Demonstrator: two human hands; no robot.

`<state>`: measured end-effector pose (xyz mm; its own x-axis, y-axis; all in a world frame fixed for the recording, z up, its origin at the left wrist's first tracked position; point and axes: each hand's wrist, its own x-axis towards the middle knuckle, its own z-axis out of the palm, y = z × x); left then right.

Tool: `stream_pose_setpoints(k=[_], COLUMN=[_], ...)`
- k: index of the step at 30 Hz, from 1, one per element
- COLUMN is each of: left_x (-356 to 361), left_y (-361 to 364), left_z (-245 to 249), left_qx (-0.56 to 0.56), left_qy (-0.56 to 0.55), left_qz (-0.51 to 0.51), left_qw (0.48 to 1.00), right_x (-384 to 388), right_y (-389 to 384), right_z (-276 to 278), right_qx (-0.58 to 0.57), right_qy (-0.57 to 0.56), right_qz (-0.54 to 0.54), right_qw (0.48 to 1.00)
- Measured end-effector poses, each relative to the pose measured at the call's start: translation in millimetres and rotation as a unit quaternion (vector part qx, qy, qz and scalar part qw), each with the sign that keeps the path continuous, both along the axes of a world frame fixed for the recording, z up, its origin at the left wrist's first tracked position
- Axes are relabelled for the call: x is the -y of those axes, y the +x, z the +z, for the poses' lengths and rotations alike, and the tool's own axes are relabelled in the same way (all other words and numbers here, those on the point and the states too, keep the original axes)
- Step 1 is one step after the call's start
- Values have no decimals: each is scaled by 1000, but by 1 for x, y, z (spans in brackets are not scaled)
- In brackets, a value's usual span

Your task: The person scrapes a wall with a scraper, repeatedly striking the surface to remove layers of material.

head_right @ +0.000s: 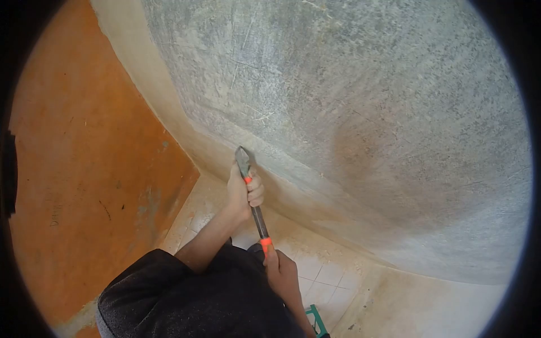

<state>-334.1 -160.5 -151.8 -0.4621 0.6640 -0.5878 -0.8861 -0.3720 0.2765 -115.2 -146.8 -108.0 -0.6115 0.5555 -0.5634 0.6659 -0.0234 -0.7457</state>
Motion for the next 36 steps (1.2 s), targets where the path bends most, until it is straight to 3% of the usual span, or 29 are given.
stream_pose_setpoints(k=[3,5,11,13,15,18,24,28,31,33,34,36], left_x=[0,-1,16,10,13,23,19,30,22,27,32,32], left_y=[-1,6,-19,-9,-12,-32,-20,-40,-26,-32,-44,-50], left_z=[-4,13,-2,9,1,-6,3,-12,2,-4,-11,-18], left_qx=[1,21,-15,43,29,-17,24,-22,35,13,14,17], left_qy=[-4,13,-11,-19,5,-17,-32,-19,-23,1,-7,-13], left_qz=[27,-21,-25,-37,-61,-43,-67,-47,-68,-76,-53,-30], left_qw=[1000,999,1000,998,998,999,997,998,997,997,998,999], right_x=[0,2,20,19,24,32,38,44,40,41,42,46], right_y=[9,12,-14,-3,-8,-32,-24,-34,-27,-30,-40,-48], right_z=[-3,17,-5,5,4,-14,-9,-29,-9,-1,-14,-22], right_qx=[-21,25,-6,8,43,10,17,-6,-11,39,16,5], right_qy=[5,-43,-20,-15,-43,14,1,10,2,-24,46,51], right_qz=[-5,-47,-13,-48,-74,-22,-60,-50,-73,-90,-57,-34], right_qw=[1000,998,1000,999,995,1000,998,999,997,995,997,998])
